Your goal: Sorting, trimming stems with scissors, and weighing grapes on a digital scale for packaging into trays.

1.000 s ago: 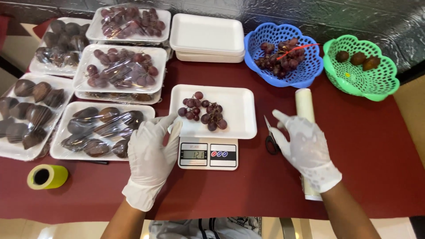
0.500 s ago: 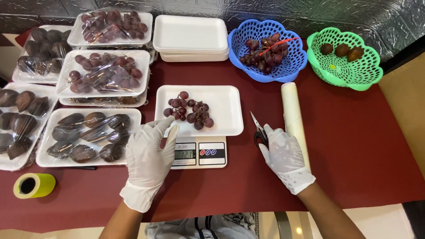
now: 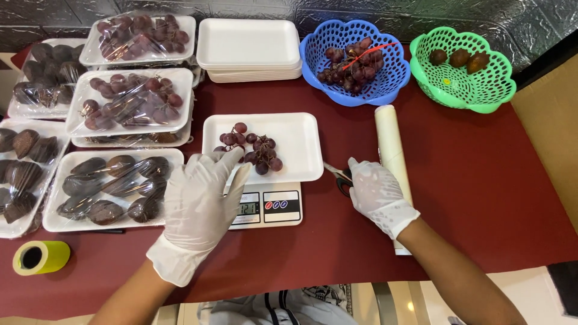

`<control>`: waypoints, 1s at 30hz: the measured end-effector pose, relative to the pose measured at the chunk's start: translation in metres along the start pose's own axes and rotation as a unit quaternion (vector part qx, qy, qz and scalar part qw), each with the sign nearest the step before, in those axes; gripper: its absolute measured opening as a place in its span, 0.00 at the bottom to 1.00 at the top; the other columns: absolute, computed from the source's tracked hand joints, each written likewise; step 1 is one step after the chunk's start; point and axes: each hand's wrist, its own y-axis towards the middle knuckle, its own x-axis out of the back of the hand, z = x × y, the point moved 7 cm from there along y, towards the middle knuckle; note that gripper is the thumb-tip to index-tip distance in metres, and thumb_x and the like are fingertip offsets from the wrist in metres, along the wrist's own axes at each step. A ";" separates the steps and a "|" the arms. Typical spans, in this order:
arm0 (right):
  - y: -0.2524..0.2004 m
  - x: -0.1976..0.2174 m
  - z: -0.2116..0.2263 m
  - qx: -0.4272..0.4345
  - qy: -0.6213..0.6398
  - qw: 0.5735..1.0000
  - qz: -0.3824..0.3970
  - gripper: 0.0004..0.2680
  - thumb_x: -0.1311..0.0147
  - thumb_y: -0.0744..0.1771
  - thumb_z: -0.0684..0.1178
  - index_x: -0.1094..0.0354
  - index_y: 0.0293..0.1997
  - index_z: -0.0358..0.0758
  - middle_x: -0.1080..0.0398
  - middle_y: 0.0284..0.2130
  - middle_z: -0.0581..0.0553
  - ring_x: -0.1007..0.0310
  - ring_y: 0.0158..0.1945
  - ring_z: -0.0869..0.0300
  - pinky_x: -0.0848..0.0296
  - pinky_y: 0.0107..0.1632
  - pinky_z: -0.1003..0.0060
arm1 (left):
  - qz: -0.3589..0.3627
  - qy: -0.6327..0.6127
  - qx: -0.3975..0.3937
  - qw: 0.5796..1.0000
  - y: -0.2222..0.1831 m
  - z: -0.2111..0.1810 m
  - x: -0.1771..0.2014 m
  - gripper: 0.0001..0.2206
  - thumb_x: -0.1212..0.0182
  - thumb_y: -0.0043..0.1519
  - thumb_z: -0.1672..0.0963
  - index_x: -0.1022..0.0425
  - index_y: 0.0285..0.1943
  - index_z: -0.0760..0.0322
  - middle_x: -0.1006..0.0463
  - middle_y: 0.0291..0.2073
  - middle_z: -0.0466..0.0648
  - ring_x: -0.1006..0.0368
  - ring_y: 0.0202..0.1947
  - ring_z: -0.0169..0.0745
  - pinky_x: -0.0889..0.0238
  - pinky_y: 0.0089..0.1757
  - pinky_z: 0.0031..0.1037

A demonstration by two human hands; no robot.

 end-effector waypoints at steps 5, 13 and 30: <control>0.007 0.013 0.005 0.002 0.038 0.999 0.035 0.18 0.42 0.63 0.51 0.34 0.58 0.42 0.27 0.33 0.45 0.24 0.38 0.50 0.23 0.39 0.57 | -0.042 0.034 -0.090 0.994 0.031 -0.017 0.018 0.10 0.35 0.67 0.51 0.22 0.53 0.54 0.29 0.33 0.45 0.29 0.36 0.45 0.38 0.37 0.37; 0.019 0.013 -0.007 -0.013 0.131 0.983 0.128 0.25 0.47 0.62 0.49 0.39 0.69 0.38 0.25 0.44 0.43 0.25 0.47 0.45 0.24 0.49 0.52 | 0.025 0.018 -0.157 0.987 0.102 -0.020 -0.020 0.11 0.41 0.70 0.50 0.21 0.47 0.58 0.26 0.27 0.48 0.30 0.28 0.54 0.40 0.31 0.44; 0.027 0.063 -0.023 -0.166 0.250 0.916 0.265 0.21 0.47 0.59 0.49 0.32 0.60 0.55 0.23 0.27 0.54 0.25 0.44 0.58 0.26 0.48 0.61 | 0.109 0.031 -0.181 0.977 0.222 -0.027 -0.238 0.15 0.33 0.63 0.46 0.21 0.29 0.52 0.21 0.26 0.45 0.24 0.27 0.52 0.32 0.33 0.44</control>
